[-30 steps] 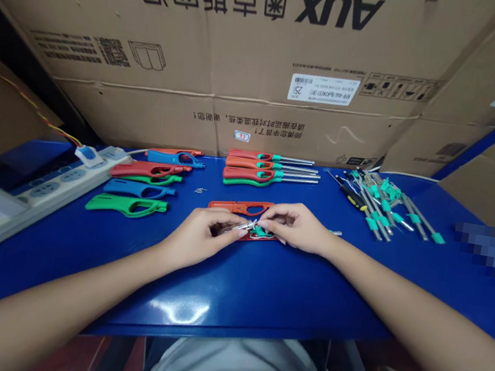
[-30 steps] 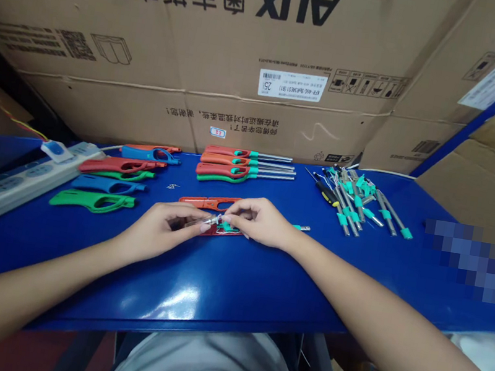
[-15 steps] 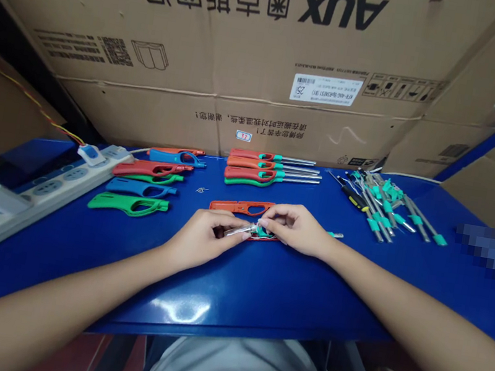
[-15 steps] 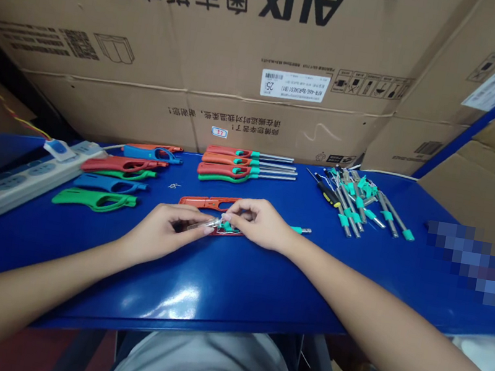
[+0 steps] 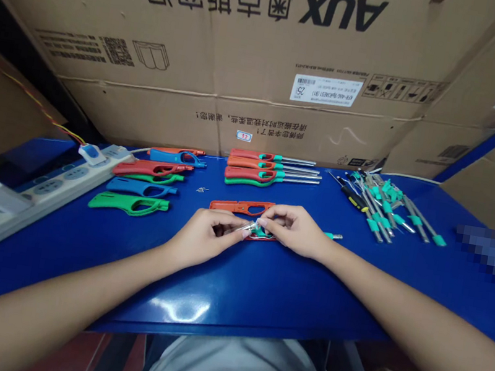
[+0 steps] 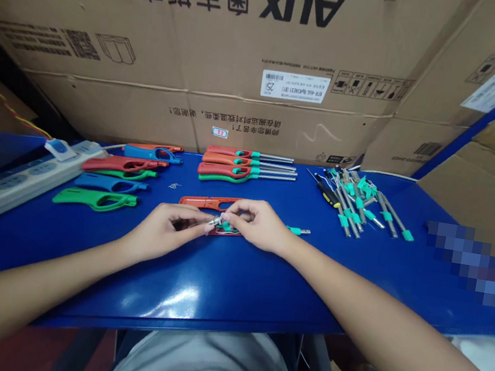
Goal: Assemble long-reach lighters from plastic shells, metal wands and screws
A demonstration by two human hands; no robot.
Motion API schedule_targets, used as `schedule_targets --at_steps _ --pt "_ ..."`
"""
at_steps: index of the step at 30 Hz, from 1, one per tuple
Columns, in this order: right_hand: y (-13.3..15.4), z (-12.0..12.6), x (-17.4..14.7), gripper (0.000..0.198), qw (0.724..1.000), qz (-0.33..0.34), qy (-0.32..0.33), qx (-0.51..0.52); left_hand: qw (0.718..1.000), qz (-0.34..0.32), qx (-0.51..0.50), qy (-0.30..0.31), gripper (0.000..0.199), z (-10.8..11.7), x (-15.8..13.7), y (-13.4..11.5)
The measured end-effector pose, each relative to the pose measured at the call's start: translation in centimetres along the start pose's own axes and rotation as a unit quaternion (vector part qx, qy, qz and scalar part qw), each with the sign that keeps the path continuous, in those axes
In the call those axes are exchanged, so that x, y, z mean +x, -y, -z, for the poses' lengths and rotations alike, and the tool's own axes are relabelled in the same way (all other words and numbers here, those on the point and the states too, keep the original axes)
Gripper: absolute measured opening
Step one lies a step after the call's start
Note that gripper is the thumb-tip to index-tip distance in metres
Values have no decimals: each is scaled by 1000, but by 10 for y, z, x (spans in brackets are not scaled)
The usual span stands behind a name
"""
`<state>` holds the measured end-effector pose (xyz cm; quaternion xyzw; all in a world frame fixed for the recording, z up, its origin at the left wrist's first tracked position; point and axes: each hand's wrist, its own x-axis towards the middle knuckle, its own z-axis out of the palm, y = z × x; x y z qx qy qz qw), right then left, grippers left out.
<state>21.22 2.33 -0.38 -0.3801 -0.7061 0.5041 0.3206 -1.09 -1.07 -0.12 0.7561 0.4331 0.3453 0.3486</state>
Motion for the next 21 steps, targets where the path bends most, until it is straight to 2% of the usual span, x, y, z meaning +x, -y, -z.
schedule_targets --at_steps 14,17,21 --pt "0 -3 -2 27 999 23 7 -27 1000 -14 7 -7 24 -6 -3 0" --pt "0 -1 0 31 1000 17 6 -16 1000 -14 6 -11 24 -6 -1 -1" --pt "3 4 3 43 999 -24 24 16 1000 -5 -10 -21 24 -4 1 -2"
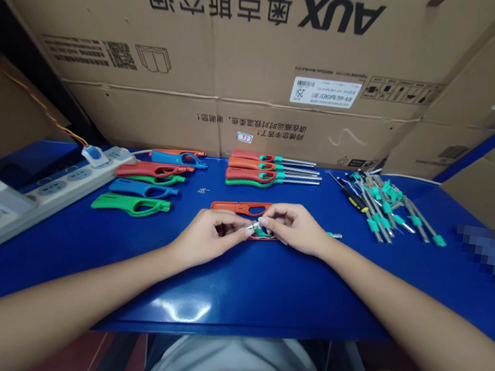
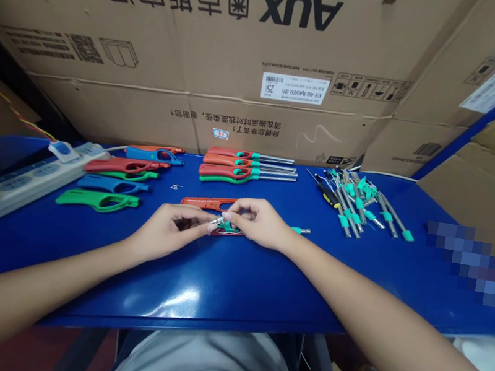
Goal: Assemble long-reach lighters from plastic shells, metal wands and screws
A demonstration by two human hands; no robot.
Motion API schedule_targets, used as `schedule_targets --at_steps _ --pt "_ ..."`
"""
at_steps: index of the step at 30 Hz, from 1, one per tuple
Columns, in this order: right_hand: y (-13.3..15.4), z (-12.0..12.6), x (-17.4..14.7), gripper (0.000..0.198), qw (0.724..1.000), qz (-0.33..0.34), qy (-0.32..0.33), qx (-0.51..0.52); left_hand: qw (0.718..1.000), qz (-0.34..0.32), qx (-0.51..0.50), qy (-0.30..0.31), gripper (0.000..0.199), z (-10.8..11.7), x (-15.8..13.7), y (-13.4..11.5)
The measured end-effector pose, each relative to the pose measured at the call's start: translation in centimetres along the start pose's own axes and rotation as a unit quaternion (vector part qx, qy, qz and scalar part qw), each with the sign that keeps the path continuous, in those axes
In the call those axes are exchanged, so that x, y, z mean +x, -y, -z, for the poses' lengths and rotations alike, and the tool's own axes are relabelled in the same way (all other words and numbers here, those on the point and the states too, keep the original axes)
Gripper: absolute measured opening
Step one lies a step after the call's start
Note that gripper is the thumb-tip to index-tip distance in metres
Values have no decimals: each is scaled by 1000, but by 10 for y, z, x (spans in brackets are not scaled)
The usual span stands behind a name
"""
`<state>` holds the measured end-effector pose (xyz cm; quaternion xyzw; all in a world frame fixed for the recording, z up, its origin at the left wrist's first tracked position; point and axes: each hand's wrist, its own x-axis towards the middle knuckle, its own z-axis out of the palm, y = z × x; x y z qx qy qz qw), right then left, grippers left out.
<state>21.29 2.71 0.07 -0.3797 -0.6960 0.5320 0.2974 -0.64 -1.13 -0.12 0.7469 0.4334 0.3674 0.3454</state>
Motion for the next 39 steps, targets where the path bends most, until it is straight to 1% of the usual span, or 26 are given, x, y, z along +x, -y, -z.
schedule_targets --at_steps 2,4,10,18,23,28,30,32,35,39 --pt "2 3 2 48 1000 -17 12 14 1000 4 -4 -5 24 1 1 0" --pt "2 5 3 50 1000 -19 12 22 1000 11 -7 -6 26 1 0 1" --pt "0 2 1 49 1000 -11 -12 9 1000 14 -19 1 25 -1 0 2" --pt "-4 -4 0 44 999 -1 -32 -11 1000 -5 -20 -6 25 -6 0 6" --pt "-4 -3 3 48 999 3 -49 17 1000 -3 -27 2 25 -3 3 5" --pt "0 4 4 45 998 15 -48 41 999 -16 31 -5 23 11 6 4" --pt "0 7 4 43 997 19 -65 45 996 -40 75 -5 21 17 7 5" --pt "-1 11 5 40 995 20 -82 46 989 -81 124 -6 18 21 7 6" --pt "-3 14 5 36 994 30 -94 51 976 -118 182 1 16 23 7 6" --pt "-2 14 5 34 994 30 -92 53 970 -114 211 36 15 20 6 6"
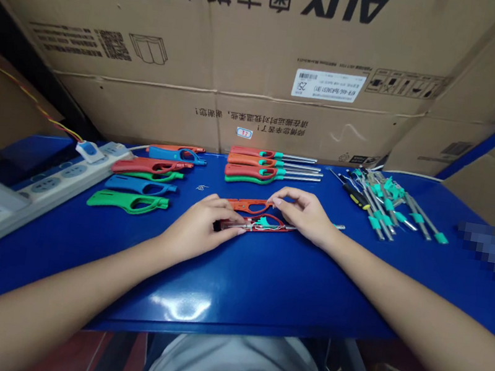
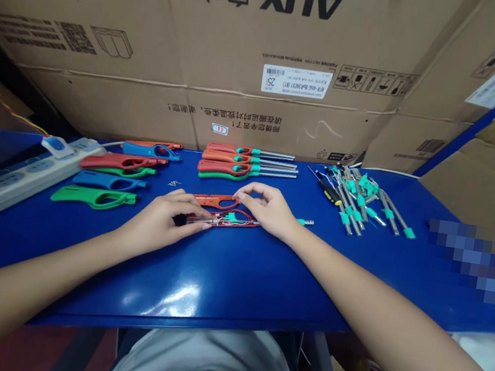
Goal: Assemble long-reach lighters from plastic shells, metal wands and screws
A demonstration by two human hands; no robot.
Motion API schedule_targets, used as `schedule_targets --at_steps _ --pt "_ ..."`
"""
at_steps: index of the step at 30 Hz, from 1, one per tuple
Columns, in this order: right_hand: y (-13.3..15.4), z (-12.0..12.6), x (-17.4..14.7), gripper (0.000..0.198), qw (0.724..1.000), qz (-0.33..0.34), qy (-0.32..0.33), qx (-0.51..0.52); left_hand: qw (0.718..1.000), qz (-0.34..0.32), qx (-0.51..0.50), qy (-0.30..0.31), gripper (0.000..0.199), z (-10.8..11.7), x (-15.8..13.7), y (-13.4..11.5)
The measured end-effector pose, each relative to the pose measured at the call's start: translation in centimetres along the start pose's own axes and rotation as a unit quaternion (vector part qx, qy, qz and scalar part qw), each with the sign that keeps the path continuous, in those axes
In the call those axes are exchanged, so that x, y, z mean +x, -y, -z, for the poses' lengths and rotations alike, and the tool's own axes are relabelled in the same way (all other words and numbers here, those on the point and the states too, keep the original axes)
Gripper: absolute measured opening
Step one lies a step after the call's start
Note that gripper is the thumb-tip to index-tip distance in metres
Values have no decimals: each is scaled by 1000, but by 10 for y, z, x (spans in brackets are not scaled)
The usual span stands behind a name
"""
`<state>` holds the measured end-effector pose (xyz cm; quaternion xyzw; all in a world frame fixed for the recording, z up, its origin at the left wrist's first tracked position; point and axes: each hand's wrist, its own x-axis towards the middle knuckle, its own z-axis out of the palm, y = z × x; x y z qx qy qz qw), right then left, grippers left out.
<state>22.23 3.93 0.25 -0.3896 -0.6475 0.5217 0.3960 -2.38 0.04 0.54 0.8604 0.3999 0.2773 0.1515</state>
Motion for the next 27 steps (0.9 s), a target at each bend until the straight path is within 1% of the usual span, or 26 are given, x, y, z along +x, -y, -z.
schedule_targets --at_steps 4,14,21,27 --pt "2 -1 0 34 1000 3 0 -20 1000 17 -14 9 14 -1 -1 -2" --pt "-3 2 1 32 999 17 2 -42 997 52 -54 21 20 4 -2 -1" --pt "-7 3 2 32 999 12 9 -44 997 38 -56 26 23 3 -1 3" --pt "-7 3 2 32 998 18 29 -48 998 42 -46 24 23 4 -1 1"
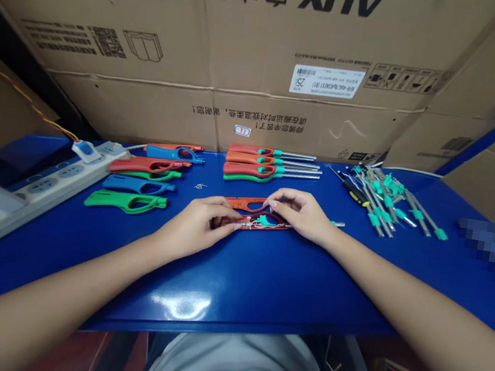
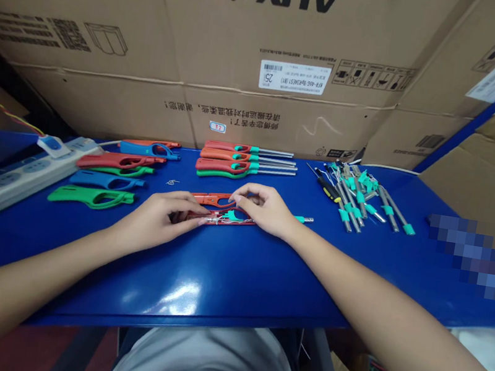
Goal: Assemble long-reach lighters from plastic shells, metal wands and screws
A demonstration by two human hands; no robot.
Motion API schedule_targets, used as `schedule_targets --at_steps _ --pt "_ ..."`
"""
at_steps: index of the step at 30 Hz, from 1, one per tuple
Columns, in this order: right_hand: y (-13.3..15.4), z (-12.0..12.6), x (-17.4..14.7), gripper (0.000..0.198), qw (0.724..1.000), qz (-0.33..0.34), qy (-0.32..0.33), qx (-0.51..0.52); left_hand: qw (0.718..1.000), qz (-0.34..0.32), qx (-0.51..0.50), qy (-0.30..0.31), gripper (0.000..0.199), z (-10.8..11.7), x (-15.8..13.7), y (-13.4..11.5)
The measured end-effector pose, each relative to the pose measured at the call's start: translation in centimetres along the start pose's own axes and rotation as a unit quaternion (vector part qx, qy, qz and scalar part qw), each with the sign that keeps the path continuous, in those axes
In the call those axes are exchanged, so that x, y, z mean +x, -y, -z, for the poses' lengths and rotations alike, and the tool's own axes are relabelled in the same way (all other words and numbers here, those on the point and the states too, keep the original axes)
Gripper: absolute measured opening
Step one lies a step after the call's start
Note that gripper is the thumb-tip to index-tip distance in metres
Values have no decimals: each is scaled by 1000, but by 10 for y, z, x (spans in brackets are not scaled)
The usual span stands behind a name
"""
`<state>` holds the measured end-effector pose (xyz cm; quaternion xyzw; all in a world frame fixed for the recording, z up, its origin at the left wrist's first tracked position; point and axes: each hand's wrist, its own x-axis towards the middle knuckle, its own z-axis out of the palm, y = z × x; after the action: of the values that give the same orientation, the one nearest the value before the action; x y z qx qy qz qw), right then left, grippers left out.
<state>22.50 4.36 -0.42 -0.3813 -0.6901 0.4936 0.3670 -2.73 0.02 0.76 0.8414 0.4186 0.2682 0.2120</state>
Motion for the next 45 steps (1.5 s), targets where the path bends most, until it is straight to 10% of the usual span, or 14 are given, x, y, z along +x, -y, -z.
schedule_targets --at_steps 21,31,45 --pt "2 -1 -12 28 922 281 112 -243 999 4 -32 4 15 -1 1 -1" --pt "3 -5 -21 35 841 381 88 -374 1000 11 -2 13 13 0 1 -1" --pt "5 -4 -20 34 884 340 111 -301 999 19 -40 13 17 0 1 2"
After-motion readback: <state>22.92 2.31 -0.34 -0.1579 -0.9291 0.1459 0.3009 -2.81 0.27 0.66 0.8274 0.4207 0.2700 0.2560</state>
